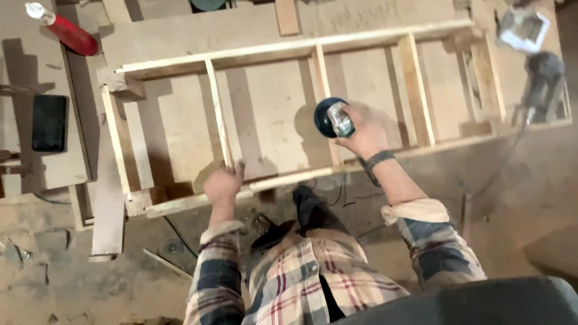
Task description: The person sands a wooden frame with an angle grinder, then squeezes white glue from a red bottle along the frame edges, and uses a pneumatic nail gun to fasten a plywood panel onto the glued frame, pressing the panel into place.
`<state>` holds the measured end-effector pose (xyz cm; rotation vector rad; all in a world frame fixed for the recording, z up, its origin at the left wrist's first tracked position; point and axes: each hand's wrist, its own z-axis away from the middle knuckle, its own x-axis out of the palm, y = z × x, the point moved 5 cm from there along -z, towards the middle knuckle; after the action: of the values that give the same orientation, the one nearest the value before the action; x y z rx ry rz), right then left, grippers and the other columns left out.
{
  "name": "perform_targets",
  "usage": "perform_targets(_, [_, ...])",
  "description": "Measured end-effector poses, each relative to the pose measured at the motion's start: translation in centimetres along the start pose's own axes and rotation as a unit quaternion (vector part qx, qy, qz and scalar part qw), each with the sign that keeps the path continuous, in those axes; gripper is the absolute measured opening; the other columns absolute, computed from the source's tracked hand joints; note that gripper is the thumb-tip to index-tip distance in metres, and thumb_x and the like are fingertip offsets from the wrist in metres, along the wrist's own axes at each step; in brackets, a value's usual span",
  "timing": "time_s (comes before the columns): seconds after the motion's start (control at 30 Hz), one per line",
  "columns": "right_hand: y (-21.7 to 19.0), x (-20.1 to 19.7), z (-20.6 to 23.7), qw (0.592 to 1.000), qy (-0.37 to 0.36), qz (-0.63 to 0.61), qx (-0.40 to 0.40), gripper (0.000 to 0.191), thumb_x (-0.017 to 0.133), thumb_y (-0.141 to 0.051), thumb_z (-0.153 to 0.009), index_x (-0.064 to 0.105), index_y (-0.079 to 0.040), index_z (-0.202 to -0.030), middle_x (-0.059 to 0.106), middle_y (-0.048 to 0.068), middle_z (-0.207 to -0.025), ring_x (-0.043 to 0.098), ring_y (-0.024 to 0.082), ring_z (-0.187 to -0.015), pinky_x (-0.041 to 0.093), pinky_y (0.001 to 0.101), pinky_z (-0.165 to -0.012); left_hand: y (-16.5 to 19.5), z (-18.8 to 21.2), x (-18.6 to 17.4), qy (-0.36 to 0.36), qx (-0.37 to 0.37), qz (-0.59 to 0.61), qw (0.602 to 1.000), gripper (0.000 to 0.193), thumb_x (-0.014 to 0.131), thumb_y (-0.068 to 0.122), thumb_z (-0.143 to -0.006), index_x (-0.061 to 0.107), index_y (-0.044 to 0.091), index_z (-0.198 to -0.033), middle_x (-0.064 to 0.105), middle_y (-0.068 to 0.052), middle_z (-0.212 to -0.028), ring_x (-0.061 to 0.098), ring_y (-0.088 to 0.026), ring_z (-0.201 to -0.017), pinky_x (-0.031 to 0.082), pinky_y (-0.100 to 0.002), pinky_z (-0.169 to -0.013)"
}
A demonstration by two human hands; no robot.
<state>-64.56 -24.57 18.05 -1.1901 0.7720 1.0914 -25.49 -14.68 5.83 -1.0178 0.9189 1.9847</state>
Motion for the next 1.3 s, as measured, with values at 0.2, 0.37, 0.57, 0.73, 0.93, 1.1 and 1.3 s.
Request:
perform_targets(0.2, [0.5,-2.4,-16.4,0.996,0.033,-0.001,-0.079,0.094,0.094,-0.040,-0.068,0.047,-0.023,-0.147,0.069,0.017,-0.127,0.066,0.039,-0.111,0.054,0.0479,-0.092,1.6,-0.6,-0.5,0.100,-0.028,-0.011,0.995,0.054,0.060,0.060,-0.090,0.076,0.009,-0.095,0.075,-0.017,-0.091,0.072,-0.040,-0.083,0.057,-0.053,-0.072])
perform_targets(0.37, [1.3,-4.0,-23.1,0.998,-0.005,-0.048,-0.026,0.098,0.093,-0.039,-0.070,0.043,-0.020,-0.152,0.069,0.020,-0.125,0.066,0.039,-0.111,0.053,0.0477,-0.092,1.6,-1.4,-1.0,0.093,-0.035,-0.016,0.995,0.046,0.063,0.055,-0.085,0.076,0.012,-0.088,0.075,-0.013,-0.086,0.072,-0.038,-0.080,0.056,-0.053,-0.070])
perform_targets(0.57, [-0.4,-4.4,-25.3,0.997,0.007,-0.021,-0.072,0.099,0.094,-0.041,-0.068,0.043,-0.021,-0.151,0.071,0.021,-0.118,0.069,0.042,-0.100,0.055,0.0492,-0.086,1.8,-1.5,-1.8,0.119,-0.039,-0.027,0.992,0.040,0.064,0.052,-0.084,0.077,0.014,-0.092,0.073,-0.014,-0.083,0.071,-0.039,-0.078,0.056,-0.052,-0.069])
perform_targets(0.73, [1.0,-2.8,-26.6,0.995,-0.058,0.023,-0.077,0.096,0.089,-0.039,-0.075,0.041,-0.027,-0.158,0.073,0.021,-0.107,0.070,0.042,-0.095,0.055,0.0512,-0.085,2.1,-1.9,-1.1,0.103,-0.036,-0.049,0.993,0.039,0.064,0.051,-0.087,0.075,0.013,-0.088,0.073,-0.012,-0.084,0.071,-0.038,-0.080,0.057,-0.051,-0.071])
perform_targets(0.93, [12.8,-8.6,-26.7,0.999,0.024,-0.017,-0.036,0.100,0.093,-0.043,-0.068,0.044,-0.024,-0.154,0.073,0.019,-0.117,0.069,0.043,-0.103,0.055,0.0518,-0.086,0.9,-2.6,0.2,0.083,-0.056,-0.048,0.994,0.039,0.062,0.050,-0.087,0.075,0.013,-0.086,0.074,-0.010,-0.085,0.072,-0.036,-0.081,0.057,-0.051,-0.074])
perform_targets(1.1, [23.2,-12.7,-25.4,0.992,0.124,-0.014,-0.021,0.101,0.097,-0.043,-0.068,0.045,-0.019,-0.151,0.070,0.020,-0.127,0.068,0.041,-0.113,0.055,0.0477,-0.093,0.0,-2.9,2.3,0.032,-0.058,-0.099,0.993,0.047,0.062,0.055,-0.089,0.079,0.012,-0.087,0.075,-0.015,-0.086,0.074,-0.037,-0.082,0.059,-0.050,-0.074])
perform_targets(1.3, [30.3,-14.8,-24.1,0.974,0.115,0.003,0.194,0.093,0.095,-0.042,-0.074,0.048,-0.026,-0.153,0.070,0.017,-0.125,0.066,0.042,-0.112,0.052,0.0505,-0.095,-0.6,-3.5,3.3,0.028,-0.055,-0.117,0.991,0.048,0.063,0.055,-0.089,0.079,0.010,-0.082,0.074,-0.018,-0.081,0.073,-0.041,-0.080,0.058,-0.054,-0.072])
